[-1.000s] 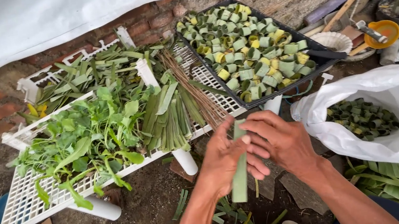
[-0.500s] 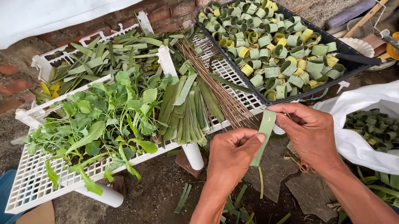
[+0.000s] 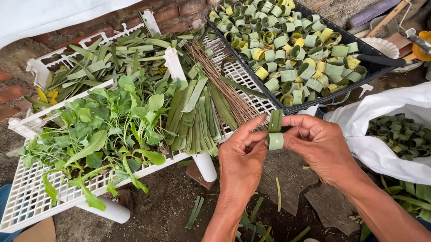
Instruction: The person folds long green leaves and secures the folds with thin wooden splinters to create small containers.
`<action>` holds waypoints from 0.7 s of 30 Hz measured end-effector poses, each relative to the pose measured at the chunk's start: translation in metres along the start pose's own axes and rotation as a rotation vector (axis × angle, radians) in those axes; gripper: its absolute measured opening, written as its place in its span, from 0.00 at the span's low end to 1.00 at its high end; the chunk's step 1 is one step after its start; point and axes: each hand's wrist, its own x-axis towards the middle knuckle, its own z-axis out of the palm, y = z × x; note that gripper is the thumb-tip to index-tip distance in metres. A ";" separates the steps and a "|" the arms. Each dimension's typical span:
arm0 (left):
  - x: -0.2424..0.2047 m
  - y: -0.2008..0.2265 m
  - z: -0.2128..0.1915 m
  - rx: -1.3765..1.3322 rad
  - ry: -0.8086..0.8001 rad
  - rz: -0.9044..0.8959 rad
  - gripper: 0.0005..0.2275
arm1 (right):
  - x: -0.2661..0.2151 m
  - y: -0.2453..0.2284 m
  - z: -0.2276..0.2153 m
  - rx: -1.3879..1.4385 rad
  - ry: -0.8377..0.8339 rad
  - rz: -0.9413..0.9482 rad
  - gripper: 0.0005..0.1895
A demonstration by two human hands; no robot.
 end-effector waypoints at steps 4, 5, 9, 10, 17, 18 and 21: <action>0.002 0.000 0.007 0.055 0.032 0.017 0.16 | 0.002 0.000 -0.002 -0.056 0.038 -0.070 0.10; 0.002 0.002 0.009 0.048 0.035 0.016 0.15 | 0.002 -0.001 -0.002 -0.074 0.038 -0.098 0.08; 0.001 0.001 0.007 0.035 0.018 -0.033 0.14 | 0.003 0.008 -0.013 -0.136 0.037 -0.158 0.06; 0.001 0.004 0.007 -0.039 0.035 -0.148 0.11 | 0.003 0.005 -0.012 -0.204 0.040 -0.204 0.07; 0.003 0.010 0.000 -0.261 0.009 -0.413 0.13 | -0.001 -0.007 -0.006 -0.389 -0.020 -0.385 0.06; 0.003 0.009 -0.002 -0.263 0.011 -0.411 0.13 | 0.000 -0.007 -0.006 -0.389 -0.023 -0.386 0.06; 0.001 0.003 -0.004 -0.230 -0.035 -0.381 0.13 | 0.001 -0.008 -0.006 -0.401 -0.020 -0.408 0.06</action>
